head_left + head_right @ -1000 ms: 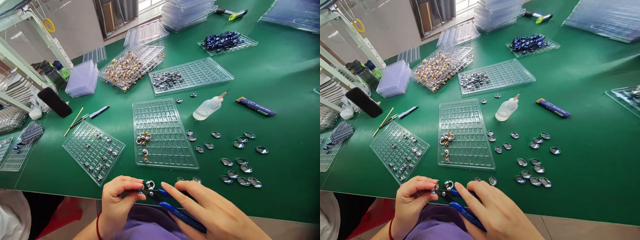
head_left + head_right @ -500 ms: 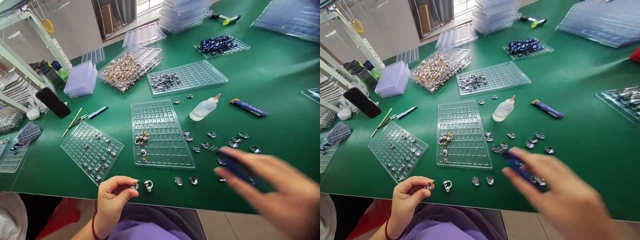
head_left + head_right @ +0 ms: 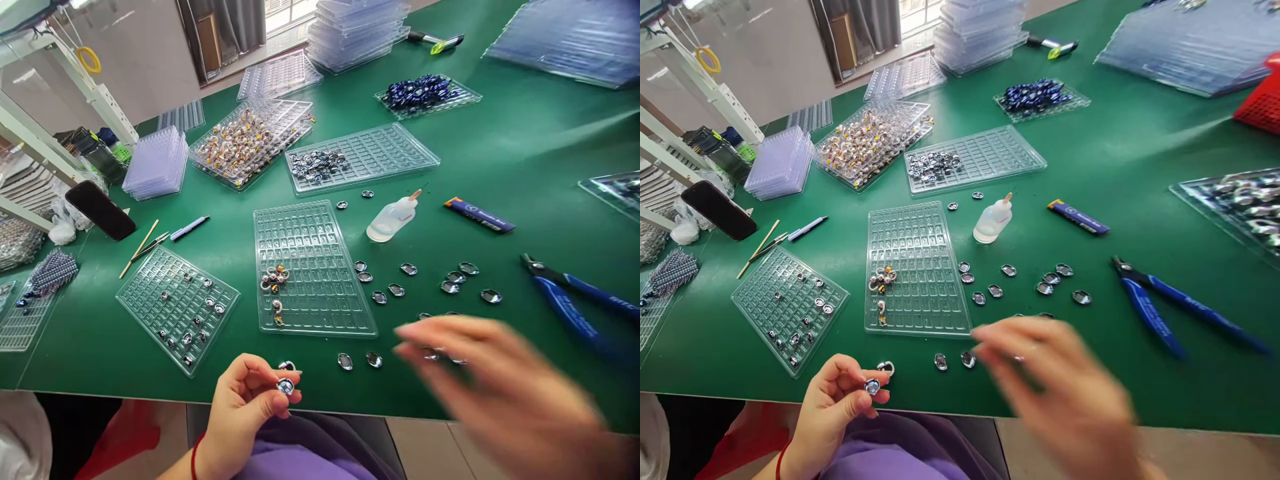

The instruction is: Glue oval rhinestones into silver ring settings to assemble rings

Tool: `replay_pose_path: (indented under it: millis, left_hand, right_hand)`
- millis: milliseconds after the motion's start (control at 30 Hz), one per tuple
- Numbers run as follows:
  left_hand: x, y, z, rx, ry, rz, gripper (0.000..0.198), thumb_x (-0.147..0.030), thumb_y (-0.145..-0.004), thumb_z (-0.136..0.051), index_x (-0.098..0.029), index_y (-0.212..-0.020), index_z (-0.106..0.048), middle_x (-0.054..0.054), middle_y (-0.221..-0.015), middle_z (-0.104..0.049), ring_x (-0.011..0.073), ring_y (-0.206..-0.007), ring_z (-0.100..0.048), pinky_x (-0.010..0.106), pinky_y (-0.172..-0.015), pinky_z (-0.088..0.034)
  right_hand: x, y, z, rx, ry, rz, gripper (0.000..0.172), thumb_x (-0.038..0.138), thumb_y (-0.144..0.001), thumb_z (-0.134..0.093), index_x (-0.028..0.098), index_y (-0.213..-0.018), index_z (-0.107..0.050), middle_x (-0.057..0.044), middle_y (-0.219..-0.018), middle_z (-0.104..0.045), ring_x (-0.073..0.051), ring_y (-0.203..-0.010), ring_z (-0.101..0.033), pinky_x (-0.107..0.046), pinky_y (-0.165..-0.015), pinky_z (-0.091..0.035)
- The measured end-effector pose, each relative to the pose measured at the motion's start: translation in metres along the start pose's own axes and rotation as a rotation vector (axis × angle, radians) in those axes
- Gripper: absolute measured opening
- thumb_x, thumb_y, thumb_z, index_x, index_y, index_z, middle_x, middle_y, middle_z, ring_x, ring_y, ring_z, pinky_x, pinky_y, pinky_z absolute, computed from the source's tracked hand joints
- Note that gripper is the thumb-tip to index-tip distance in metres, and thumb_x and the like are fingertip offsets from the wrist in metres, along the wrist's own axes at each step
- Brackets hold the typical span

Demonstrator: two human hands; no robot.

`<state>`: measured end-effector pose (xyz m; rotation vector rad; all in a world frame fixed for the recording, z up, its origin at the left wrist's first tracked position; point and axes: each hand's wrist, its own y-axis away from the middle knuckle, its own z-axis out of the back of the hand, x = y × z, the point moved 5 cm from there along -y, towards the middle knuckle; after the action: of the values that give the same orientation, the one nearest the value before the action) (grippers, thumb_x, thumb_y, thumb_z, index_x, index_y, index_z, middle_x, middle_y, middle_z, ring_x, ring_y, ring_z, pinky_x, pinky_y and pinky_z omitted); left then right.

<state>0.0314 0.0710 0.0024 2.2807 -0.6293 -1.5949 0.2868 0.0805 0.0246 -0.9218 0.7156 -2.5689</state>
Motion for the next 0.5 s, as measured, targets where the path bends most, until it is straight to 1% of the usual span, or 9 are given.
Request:
replay_pose_path:
  millis: [33,100,167,233,267,300,367,433,500]
  left_hand:
    - [0.003,0.0,-0.002,0.013,0.012,0.014,0.031,-0.029,-0.067,-0.088,-0.018,-0.076,-0.061,0.007,-0.088,-0.081,0.0173,-0.072,-0.076,0.02,-0.058,-0.055]
    - [0.006,0.001,-0.005,0.043,0.03,0.019,0.035,-0.032,-0.066,-0.089,-0.019,-0.078,-0.059,0.003,-0.077,-0.079,0.0141,-0.064,-0.073,0.019,-0.056,-0.054]
    - [0.008,0.003,-0.006,0.073,0.016,0.024,0.036,-0.036,-0.066,-0.088,-0.019,-0.078,-0.059,0.0,-0.069,-0.075,0.0112,-0.058,-0.068,0.019,-0.056,-0.054]
    - [0.005,0.005,-0.002,0.089,-0.085,0.013,0.032,-0.039,-0.07,-0.085,-0.02,-0.081,-0.062,0.001,-0.072,-0.075,0.0128,-0.061,-0.068,0.021,-0.058,-0.055]
    - [0.001,0.005,0.002,0.077,-0.191,-0.025,0.027,-0.038,-0.073,-0.082,-0.02,-0.083,-0.065,0.003,-0.077,-0.076,0.015,-0.067,-0.07,0.023,-0.062,-0.056]
    - [-0.005,0.005,0.007,0.051,-0.331,-0.093,0.02,-0.035,-0.077,-0.079,-0.021,-0.086,-0.068,0.005,-0.083,-0.077,0.0175,-0.073,-0.071,0.025,-0.065,-0.056]
    - [-0.019,0.004,0.014,-0.008,-0.66,-0.291,0.01,-0.024,-0.082,-0.073,-0.023,-0.092,-0.074,0.007,-0.094,-0.077,0.0214,-0.085,-0.07,0.027,-0.069,-0.055]
    - [-0.029,0.002,0.013,-0.015,-0.946,-0.483,0.022,-0.015,-0.084,-0.068,-0.028,-0.099,-0.077,0.008,-0.102,-0.076,0.0232,-0.091,-0.068,0.031,-0.074,-0.055]
    - [-0.03,-0.002,0.007,0.041,-1.133,-0.595,0.032,-0.01,-0.084,-0.064,-0.031,-0.104,-0.077,0.008,-0.104,-0.075,0.0239,-0.092,-0.066,0.034,-0.077,-0.055]
  right_hand:
    - [0.029,-0.003,-0.01,0.0,-0.146,0.073,0.034,0.007,-0.09,-0.058,0.026,-0.118,-0.058,-0.005,-0.097,-0.059,-0.017,-0.087,-0.065,-0.028,-0.075,-0.056]
    - [0.07,-0.009,-0.031,0.058,-0.377,0.124,0.028,0.006,-0.091,-0.054,0.023,-0.112,-0.063,-0.005,-0.093,-0.062,-0.015,-0.086,-0.064,-0.025,-0.072,-0.057]
    - [0.088,-0.012,-0.044,0.07,-0.522,0.132,0.025,0.006,-0.091,-0.052,0.02,-0.107,-0.066,-0.006,-0.09,-0.065,-0.015,-0.085,-0.064,-0.026,-0.072,-0.058]
    - [0.086,-0.011,-0.05,0.071,-0.614,0.11,0.025,0.004,-0.091,-0.05,0.019,-0.104,-0.066,-0.006,-0.089,-0.066,-0.015,-0.083,-0.064,-0.026,-0.071,-0.058]
    - [0.081,-0.01,-0.051,0.076,-0.635,0.083,0.025,0.002,-0.09,-0.05,0.018,-0.103,-0.065,-0.006,-0.088,-0.066,-0.014,-0.082,-0.064,-0.025,-0.07,-0.058]
    - [0.075,-0.008,-0.051,0.081,-0.635,0.049,0.026,0.001,-0.089,-0.05,0.018,-0.103,-0.065,-0.006,-0.087,-0.066,-0.014,-0.081,-0.064,-0.024,-0.069,-0.058]
    - [0.062,-0.003,-0.05,0.081,-0.571,-0.025,0.028,0.001,-0.089,-0.051,0.019,-0.105,-0.064,-0.005,-0.087,-0.067,-0.013,-0.079,-0.065,-0.022,-0.067,-0.058]
    - [0.054,0.002,-0.049,0.077,-0.495,-0.068,0.029,0.003,-0.089,-0.052,0.02,-0.108,-0.064,-0.005,-0.087,-0.068,-0.013,-0.078,-0.066,-0.021,-0.066,-0.058]
    - [0.053,0.005,-0.048,0.072,-0.461,-0.077,0.028,0.005,-0.09,-0.053,0.021,-0.11,-0.063,-0.004,-0.086,-0.069,-0.013,-0.077,-0.067,-0.021,-0.066,-0.058]
